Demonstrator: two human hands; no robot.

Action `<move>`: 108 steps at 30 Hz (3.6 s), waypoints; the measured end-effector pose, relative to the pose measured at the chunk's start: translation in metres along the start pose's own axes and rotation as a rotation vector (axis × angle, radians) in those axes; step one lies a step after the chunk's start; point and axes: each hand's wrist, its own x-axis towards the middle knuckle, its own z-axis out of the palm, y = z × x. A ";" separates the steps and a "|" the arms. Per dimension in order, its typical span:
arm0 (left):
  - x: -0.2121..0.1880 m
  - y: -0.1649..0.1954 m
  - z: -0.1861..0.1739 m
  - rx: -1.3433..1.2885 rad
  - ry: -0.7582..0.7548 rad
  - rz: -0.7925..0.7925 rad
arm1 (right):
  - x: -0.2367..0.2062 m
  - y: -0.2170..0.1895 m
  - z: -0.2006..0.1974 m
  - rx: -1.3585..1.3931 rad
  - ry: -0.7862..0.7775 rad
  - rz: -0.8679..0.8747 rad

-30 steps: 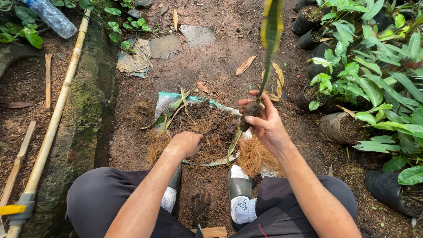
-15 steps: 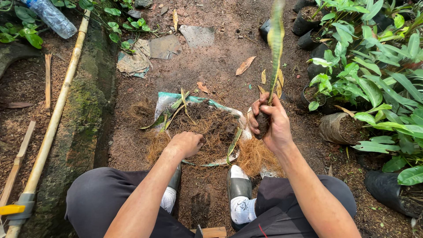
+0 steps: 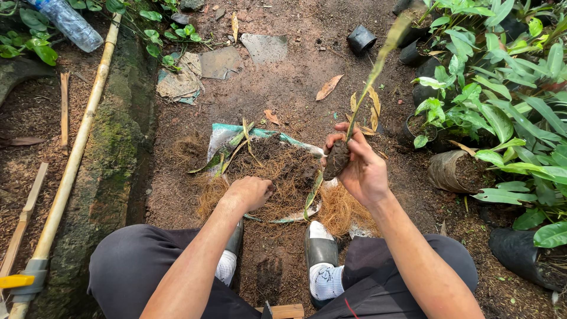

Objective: The person sits on the ground in a plant nursery holding a snake plant seedling with a soil-covered root ball. They gather coconut coir fibers and a plastic sheet around the roots, pressing and shaping the coir into a ball around the root mass by hand.

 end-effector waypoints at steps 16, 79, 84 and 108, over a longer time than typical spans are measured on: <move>0.001 -0.001 0.000 0.012 0.015 0.014 | 0.006 0.013 -0.014 0.069 -0.017 -0.040; 0.011 0.035 -0.008 -1.516 0.729 0.212 | 0.110 0.085 -0.117 -1.046 0.448 0.224; 0.001 0.040 -0.020 -1.383 0.723 0.156 | 0.084 0.173 -0.160 -1.490 0.468 0.782; -0.012 0.046 -0.035 -1.165 0.724 0.128 | 0.072 0.190 -0.158 -1.636 0.491 0.336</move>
